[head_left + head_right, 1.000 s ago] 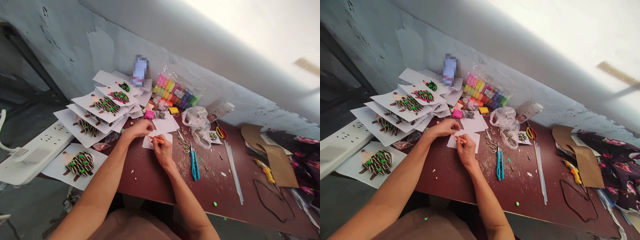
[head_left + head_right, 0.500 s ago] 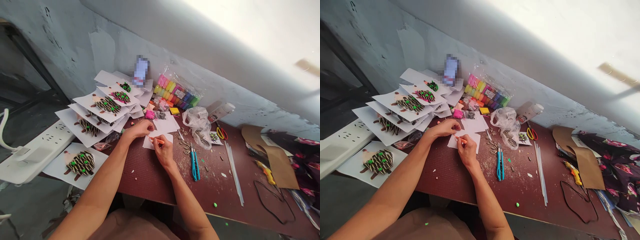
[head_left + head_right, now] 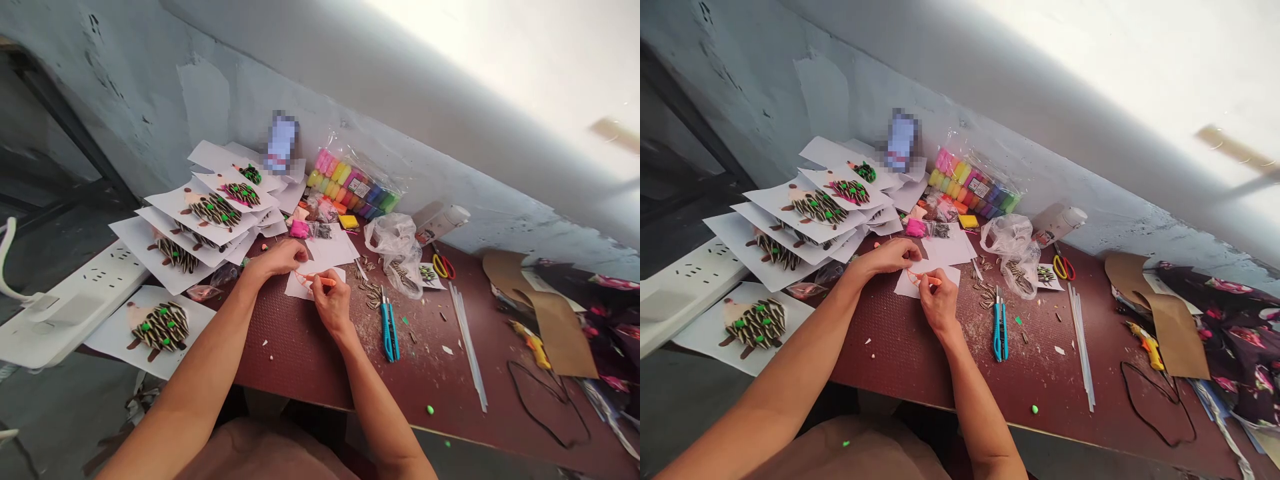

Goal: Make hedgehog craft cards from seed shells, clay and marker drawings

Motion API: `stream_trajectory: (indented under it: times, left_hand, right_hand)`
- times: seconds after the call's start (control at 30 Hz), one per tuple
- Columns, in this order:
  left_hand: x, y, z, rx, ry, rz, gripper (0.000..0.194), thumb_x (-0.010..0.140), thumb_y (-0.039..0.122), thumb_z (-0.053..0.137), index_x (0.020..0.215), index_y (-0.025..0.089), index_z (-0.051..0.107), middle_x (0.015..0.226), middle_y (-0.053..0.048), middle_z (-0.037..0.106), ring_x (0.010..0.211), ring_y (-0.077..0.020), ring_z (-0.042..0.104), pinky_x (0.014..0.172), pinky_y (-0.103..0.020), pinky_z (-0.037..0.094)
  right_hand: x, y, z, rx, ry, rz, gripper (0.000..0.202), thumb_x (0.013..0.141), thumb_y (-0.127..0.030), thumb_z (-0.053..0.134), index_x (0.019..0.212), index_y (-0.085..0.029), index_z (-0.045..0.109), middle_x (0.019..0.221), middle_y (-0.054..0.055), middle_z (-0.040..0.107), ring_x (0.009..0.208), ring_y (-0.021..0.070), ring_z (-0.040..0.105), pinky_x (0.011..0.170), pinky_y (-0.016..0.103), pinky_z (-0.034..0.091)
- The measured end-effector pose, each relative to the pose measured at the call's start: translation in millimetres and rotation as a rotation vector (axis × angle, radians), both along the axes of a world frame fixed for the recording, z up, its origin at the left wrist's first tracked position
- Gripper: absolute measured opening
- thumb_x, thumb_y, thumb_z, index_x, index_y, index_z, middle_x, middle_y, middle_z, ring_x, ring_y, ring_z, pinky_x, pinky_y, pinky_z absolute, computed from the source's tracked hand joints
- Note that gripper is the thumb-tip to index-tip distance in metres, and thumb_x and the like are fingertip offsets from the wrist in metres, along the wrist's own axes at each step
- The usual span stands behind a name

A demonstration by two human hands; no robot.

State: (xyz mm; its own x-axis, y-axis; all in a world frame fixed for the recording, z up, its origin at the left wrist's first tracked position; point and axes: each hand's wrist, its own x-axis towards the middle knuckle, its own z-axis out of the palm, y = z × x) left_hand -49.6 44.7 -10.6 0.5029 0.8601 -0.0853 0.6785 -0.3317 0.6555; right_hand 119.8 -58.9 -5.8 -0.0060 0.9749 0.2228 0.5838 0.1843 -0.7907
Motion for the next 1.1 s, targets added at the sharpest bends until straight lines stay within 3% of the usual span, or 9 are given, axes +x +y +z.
stream_trajectory:
  times: [0.4, 1.1]
  left_hand:
    - [2.3, -1.9, 1.1, 0.009, 0.01, 0.017, 0.035, 0.074, 0.005, 0.058, 0.098, 0.016, 0.08, 0.1, -0.007, 0.079, 0.093, -0.0208, 0.07, 0.08, -0.025, 0.051]
    - [3.2, -2.1, 2.4, 0.0, 0.028, 0.032, 0.034, 0.075, 0.005, 0.059, 0.098, 0.017, 0.08, 0.101, -0.007, 0.079, 0.094, -0.0204, 0.071, 0.08, -0.024, 0.052]
  right_hand:
    - [-4.0, 1.1, -6.2, 0.016, 0.03, 0.044, 0.027, 0.094, -0.04, 0.051, 0.078, -0.02, 0.063, 0.07, 0.002, 0.07, 0.053, 0.0124, 0.051, 0.054, 0.025, 0.038]
    - [-3.3, -0.3, -0.7, 0.006, 0.034, 0.026, 0.028, 0.094, -0.04, 0.051, 0.078, -0.02, 0.063, 0.069, 0.002, 0.069, 0.052, 0.0122, 0.047, 0.053, 0.026, 0.036]
